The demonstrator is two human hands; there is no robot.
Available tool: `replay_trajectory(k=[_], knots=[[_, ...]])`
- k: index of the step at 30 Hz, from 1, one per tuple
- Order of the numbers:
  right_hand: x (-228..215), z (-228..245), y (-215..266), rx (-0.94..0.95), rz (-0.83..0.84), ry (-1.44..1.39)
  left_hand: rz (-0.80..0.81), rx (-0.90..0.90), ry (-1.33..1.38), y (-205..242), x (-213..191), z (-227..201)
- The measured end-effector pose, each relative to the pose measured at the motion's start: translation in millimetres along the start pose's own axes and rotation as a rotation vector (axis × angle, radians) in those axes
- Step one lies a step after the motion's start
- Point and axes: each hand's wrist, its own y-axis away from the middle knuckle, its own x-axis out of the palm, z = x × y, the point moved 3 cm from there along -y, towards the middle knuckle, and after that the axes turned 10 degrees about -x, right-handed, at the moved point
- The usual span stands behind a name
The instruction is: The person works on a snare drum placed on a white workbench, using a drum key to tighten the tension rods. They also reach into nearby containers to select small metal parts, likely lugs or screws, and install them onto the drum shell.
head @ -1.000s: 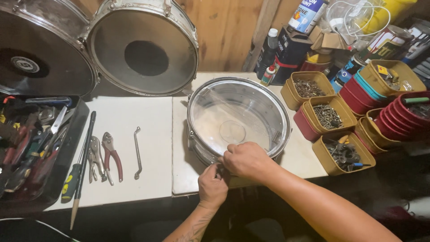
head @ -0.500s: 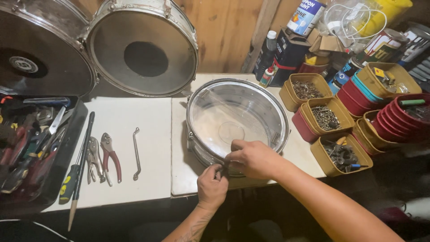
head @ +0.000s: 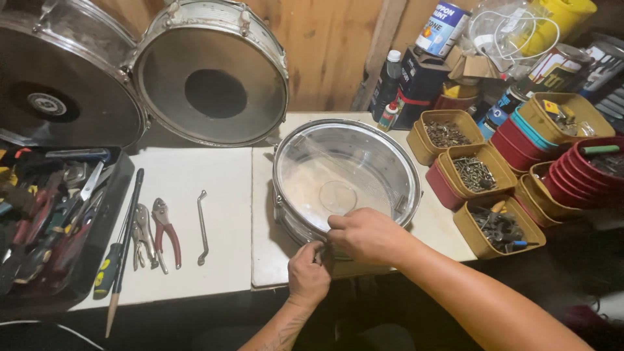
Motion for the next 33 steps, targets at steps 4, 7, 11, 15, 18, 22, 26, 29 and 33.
replay_trajectory(k=[4, 7, 11, 15, 18, 22, 26, 29, 33], knots=[[-6, 1, -6, -0.061, 0.080, 0.016, 0.028, 0.008, -0.001, -1, -3, -7], [-6, 0, -8, -0.111, 0.170, 0.052, 0.030, 0.016, 0.018, -2, -3, -8], [-10, 2, -14, -0.212, 0.268, 0.102, 0.035, 0.028, 0.034, -1, -4, -4], [-6, 0, -17, -0.275, 0.211, 0.168, 0.046, 0.058, 0.024, -2, -6, -9], [-9, 0, -17, -0.267, 0.196, 0.120, 0.049, 0.083, 0.049, -3, -6, -12], [-5, 2, -16, -0.220, 0.283, 0.071, 0.051, 0.057, 0.025, -1, -6, -10], [-2, 3, -18, -0.211, 0.290, 0.151, 0.057, 0.075, 0.042, -2, -7, -11], [-4, 4, -20, -0.204, 0.239, 0.171, 0.062, 0.064, 0.024, -3, -9, -15], [2, 2, -20, -0.167, 0.288, 0.155, 0.029, 0.035, 0.019, 1, -4, -3]])
